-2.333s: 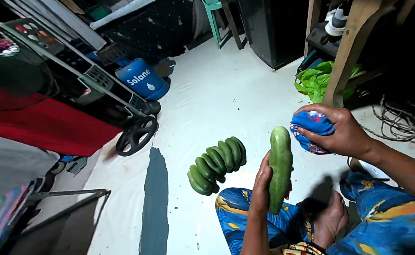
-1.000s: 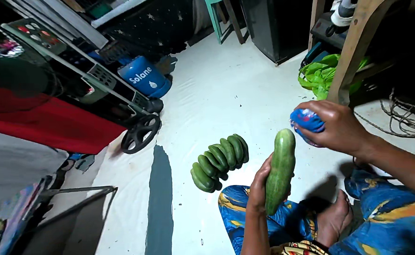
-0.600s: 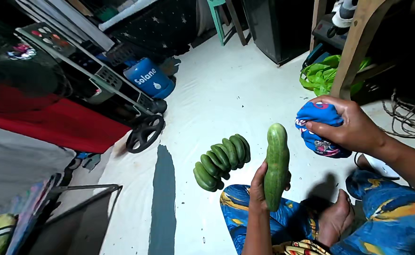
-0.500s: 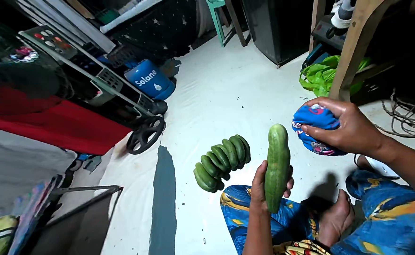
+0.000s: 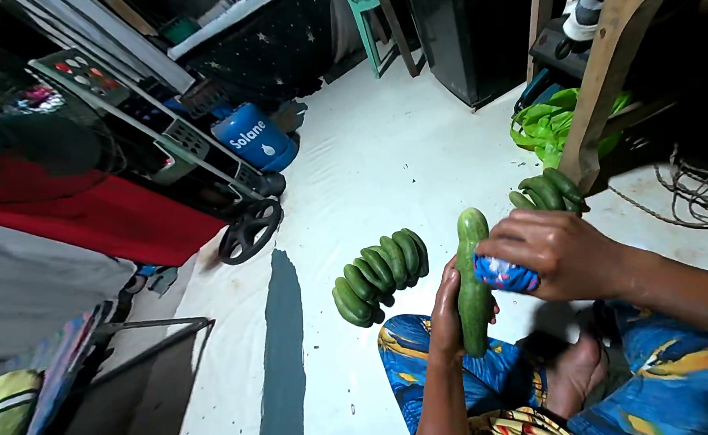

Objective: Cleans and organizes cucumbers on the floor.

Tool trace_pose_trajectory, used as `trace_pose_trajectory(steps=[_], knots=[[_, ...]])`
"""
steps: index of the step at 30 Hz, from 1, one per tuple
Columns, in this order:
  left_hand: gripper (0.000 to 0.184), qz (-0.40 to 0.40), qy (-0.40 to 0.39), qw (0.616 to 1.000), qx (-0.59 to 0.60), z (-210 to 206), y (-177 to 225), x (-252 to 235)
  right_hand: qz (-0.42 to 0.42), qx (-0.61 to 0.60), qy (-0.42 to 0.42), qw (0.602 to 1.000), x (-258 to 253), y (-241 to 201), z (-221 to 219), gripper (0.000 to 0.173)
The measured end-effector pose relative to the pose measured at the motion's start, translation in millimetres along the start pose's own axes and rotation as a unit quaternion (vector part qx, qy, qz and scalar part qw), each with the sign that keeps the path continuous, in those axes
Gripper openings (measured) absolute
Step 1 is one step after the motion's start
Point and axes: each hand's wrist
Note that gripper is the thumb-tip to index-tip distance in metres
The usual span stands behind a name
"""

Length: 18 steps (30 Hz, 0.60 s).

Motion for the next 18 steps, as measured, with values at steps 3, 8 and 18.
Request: trace_pose_trajectory(steps=[3, 8, 18], knots=[[0.041, -0.012, 0.018, 1.000, 0.007, -2.1, 2.0, -0.6, 0.004, -0.012, -0.013, 1.000, 0.0, -0.9, -5.3, 0.032], [0.043, 0.021, -0.038, 0.998, 0.050, 1.3, -1.8, -3.4, -0.079, 0.059, 0.040, 0.994, -4.2, 7.2, 1.7, 0.039], [0.037, -0.083, 0.124, 0.989, 0.016, -11.0, 0.4, -7.7, 0.026, -0.032, -0.052, 0.998, -6.0, -27.6, -21.8, 0.030]])
Point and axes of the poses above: each hand's wrist, its own x-axis away from the middle knuckle, its own z-axis out of the back of the hand, y = z × x, and after that the axes turned 11 degrees about y, right-handed
